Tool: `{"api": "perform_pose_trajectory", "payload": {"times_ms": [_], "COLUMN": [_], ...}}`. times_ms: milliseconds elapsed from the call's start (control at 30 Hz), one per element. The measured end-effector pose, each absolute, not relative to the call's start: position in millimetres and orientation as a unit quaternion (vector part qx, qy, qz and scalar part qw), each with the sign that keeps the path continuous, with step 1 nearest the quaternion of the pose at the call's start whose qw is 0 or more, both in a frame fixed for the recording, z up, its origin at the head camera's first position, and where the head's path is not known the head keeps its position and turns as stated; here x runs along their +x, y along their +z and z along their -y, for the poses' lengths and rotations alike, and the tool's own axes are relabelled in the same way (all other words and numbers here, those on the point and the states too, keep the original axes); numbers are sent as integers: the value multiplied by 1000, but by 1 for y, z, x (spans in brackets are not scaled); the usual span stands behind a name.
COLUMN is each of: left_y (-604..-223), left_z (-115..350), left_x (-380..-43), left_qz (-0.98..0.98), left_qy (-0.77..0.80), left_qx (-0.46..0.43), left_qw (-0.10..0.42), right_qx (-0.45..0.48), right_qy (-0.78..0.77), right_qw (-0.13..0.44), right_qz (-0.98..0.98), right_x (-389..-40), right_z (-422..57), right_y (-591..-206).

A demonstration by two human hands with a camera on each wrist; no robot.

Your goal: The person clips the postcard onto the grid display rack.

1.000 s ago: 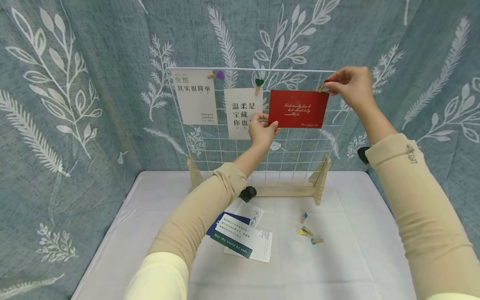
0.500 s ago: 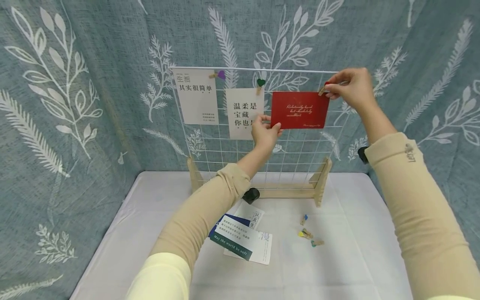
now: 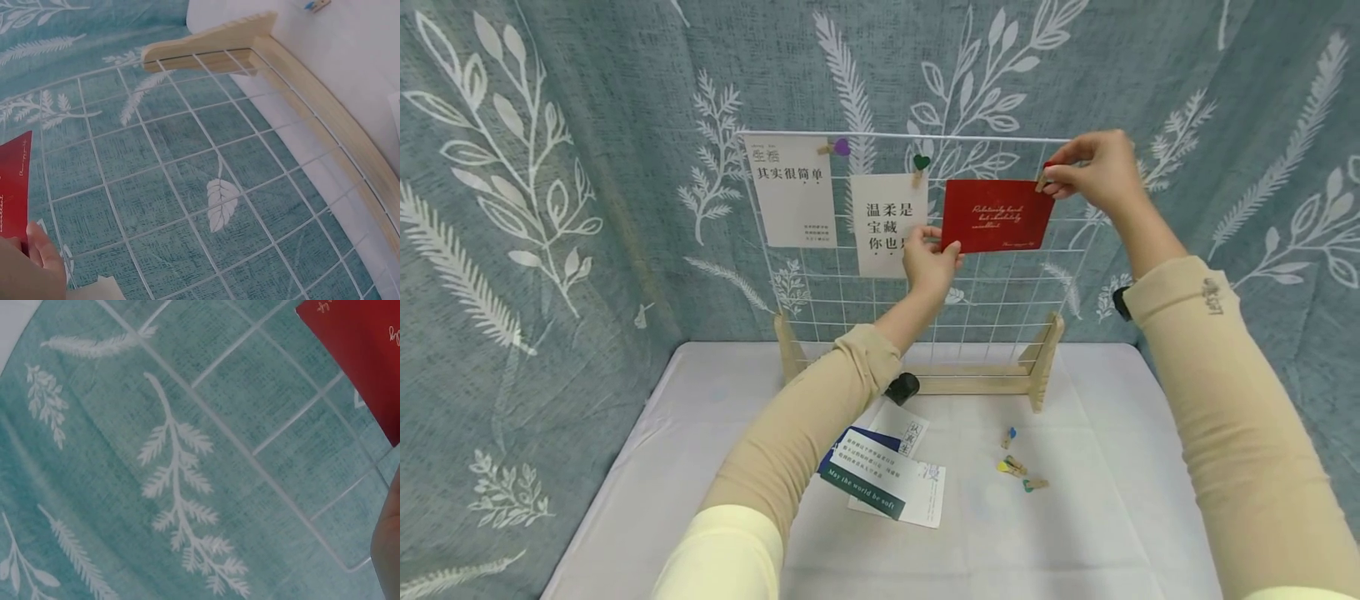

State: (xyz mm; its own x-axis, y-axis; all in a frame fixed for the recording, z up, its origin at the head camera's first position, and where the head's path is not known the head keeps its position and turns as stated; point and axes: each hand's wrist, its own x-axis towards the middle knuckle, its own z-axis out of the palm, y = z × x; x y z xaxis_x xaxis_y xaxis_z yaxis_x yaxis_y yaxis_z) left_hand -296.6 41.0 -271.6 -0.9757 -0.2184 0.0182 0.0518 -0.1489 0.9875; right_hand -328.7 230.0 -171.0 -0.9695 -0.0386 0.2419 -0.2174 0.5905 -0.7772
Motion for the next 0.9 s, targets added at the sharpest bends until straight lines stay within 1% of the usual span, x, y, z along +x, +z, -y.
{"api": "perform_pose_trajectory", "payload": {"times_ms": [267,500,767,900], "left_y": [-273,-276,-274,-273], "left_z": [-41,-40,-38,-36], "left_x": [-295,-286,-270,-267], "left_qz": [642,687,707,709], "left_qy": [-757,-717,-705,-704], "left_qx": [60,43,10,-11], "left_qw": [100,111,56,41], "right_qx": [68,78,77,80], "right_qy": [428,428,448,466], "right_qw": [140,149,155,159], "right_qz": [890,888,877,867], "right_x": [-327,-324,-321,-319], "right_z": [-227,-226,-223,-220], "right_y": [-178,-180,-184,-186]}}
